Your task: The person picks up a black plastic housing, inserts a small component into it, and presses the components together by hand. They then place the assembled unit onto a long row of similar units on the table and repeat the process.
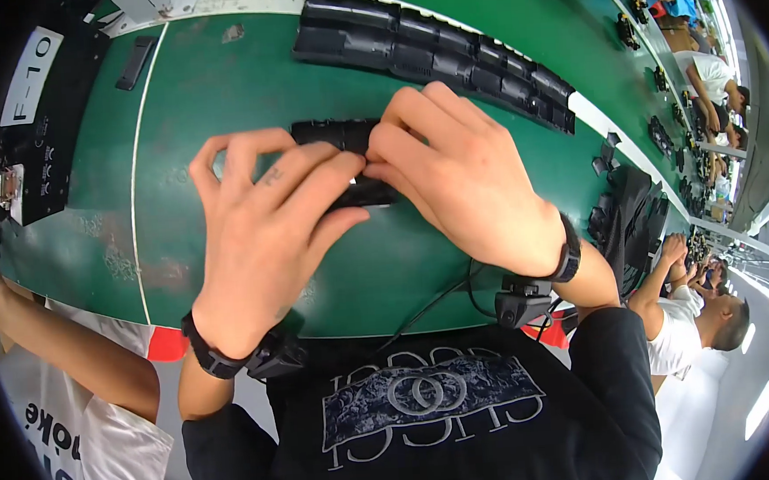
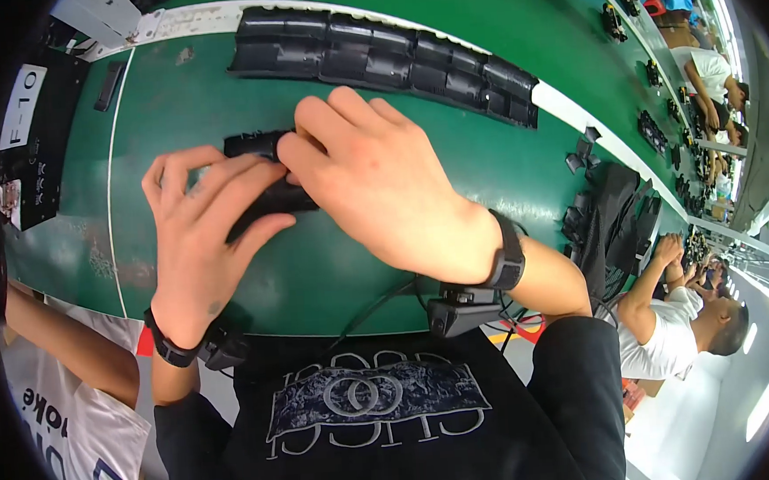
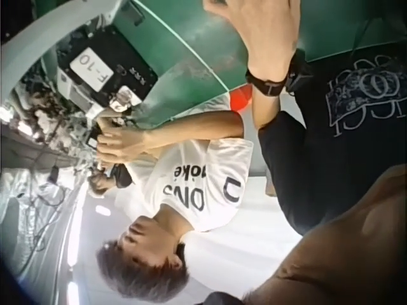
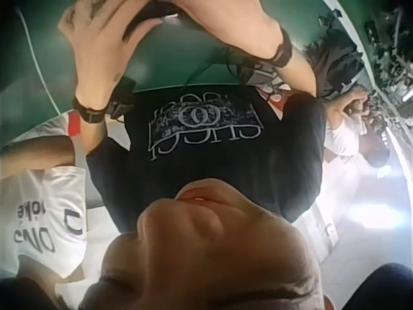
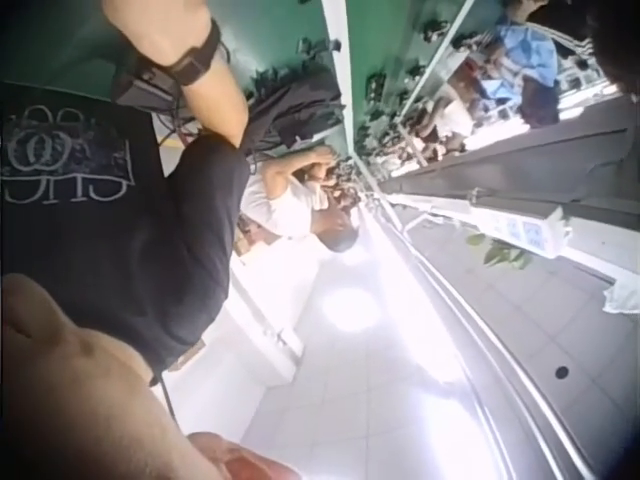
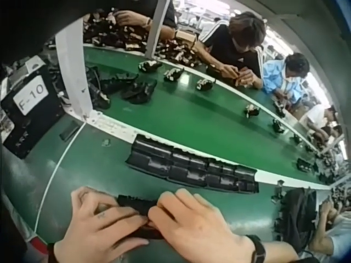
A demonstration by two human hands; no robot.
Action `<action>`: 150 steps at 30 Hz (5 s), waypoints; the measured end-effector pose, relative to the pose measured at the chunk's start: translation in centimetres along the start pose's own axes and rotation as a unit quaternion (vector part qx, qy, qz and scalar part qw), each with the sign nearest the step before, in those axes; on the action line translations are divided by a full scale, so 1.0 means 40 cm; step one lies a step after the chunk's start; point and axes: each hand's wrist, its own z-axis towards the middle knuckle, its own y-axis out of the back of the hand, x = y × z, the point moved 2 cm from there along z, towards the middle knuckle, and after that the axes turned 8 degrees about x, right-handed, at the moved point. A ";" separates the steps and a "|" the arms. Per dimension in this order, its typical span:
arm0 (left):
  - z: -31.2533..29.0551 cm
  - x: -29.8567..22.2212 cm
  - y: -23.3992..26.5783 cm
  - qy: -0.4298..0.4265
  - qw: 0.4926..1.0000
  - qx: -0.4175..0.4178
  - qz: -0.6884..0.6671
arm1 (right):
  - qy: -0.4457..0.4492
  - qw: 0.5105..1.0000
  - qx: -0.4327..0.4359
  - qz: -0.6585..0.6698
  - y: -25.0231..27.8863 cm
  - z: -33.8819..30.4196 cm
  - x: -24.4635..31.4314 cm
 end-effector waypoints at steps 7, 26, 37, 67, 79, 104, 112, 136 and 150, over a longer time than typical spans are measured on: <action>-0.019 -0.008 0.000 0.008 1.000 -0.007 -0.024 | 0.008 0.997 -0.011 0.081 -0.005 -0.006 -0.020; -0.021 -0.015 -0.025 -0.011 0.999 -0.018 0.025 | 0.034 0.997 -0.060 -0.025 -0.036 -0.028 -0.030; -0.016 -0.019 -0.026 -0.011 0.999 0.003 0.048 | 0.093 0.992 0.074 -0.048 -0.011 0.037 -0.046; 0.126 0.215 0.154 0.127 0.984 0.042 0.114 | -0.264 0.960 0.025 0.092 0.134 0.337 -0.526; 0.169 0.215 0.128 0.092 0.988 0.113 0.048 | -0.317 0.927 0.124 0.156 0.093 0.355 -0.612; 0.254 0.238 0.064 -0.055 0.986 0.152 0.028 | -0.295 0.955 -0.004 0.019 0.222 -0.472 -0.537; 0.254 0.245 0.076 -0.062 0.986 0.155 0.021 | -0.196 0.979 -0.034 -0.054 0.217 -0.434 -0.452; 0.286 0.238 0.020 -0.125 0.975 0.150 0.109 | -0.141 0.984 -0.029 -0.101 0.121 -0.373 -0.464; 0.483 0.199 -0.114 -0.161 0.971 0.143 0.103 | -0.158 0.982 -0.011 -0.100 0.160 -0.452 -0.680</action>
